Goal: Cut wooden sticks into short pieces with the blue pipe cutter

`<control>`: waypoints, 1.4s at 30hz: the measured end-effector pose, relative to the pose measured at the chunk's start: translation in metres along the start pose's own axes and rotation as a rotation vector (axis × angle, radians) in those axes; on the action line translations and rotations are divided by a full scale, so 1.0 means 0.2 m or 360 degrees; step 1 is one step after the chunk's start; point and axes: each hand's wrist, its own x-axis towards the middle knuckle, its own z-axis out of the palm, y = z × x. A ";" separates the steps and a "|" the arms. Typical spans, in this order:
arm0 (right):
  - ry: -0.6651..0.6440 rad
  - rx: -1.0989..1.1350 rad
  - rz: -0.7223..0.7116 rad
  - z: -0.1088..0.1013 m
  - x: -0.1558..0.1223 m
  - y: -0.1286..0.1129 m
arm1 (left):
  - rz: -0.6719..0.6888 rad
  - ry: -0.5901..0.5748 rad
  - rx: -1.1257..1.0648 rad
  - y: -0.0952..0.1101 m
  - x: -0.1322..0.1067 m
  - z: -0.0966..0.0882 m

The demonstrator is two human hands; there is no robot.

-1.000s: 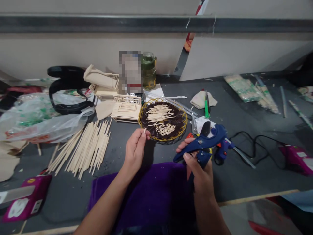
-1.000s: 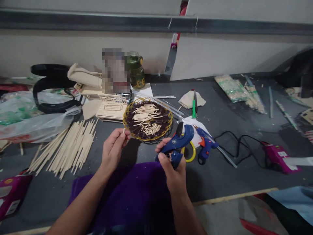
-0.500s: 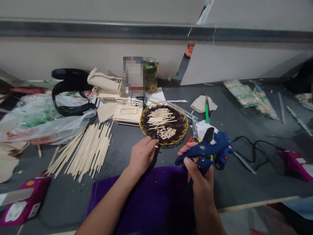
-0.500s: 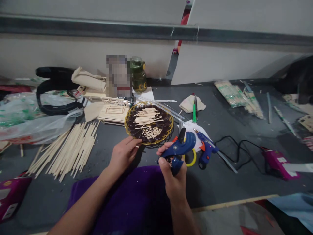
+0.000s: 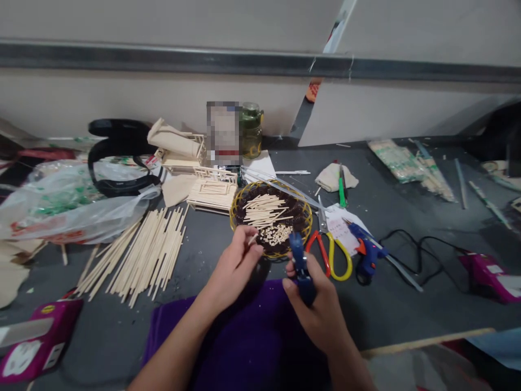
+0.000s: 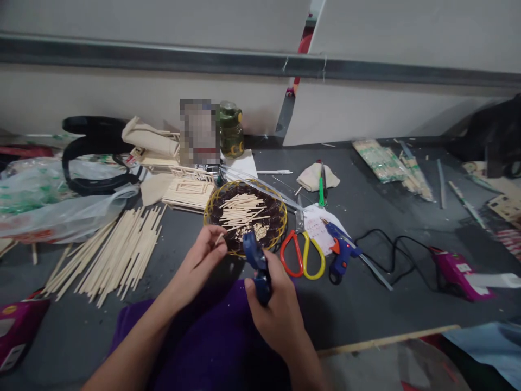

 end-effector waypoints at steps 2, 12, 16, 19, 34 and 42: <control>0.0008 -0.0159 -0.0078 0.04 0.01 0.00 | 0.0023 0.0065 -0.0201 0.00 0.00 0.01; 0.0092 -0.0573 -0.0276 0.13 0.06 0.02 | 0.0479 0.0274 0.0043 0.01 0.02 -0.02; 0.0177 -0.0661 -0.0442 0.13 0.06 0.06 | 0.0521 0.0247 -0.0036 0.01 0.02 -0.04; 0.0203 -0.0723 -0.0525 0.13 0.05 0.07 | 0.0527 0.0197 -0.0079 0.01 0.02 -0.04; 0.0066 -0.0600 -0.0346 0.11 0.06 0.02 | 0.0576 0.0175 -0.0017 0.02 0.02 -0.04; 0.0003 -0.0496 -0.0326 0.11 0.06 0.04 | 0.0544 0.0131 -0.0017 0.04 0.03 -0.04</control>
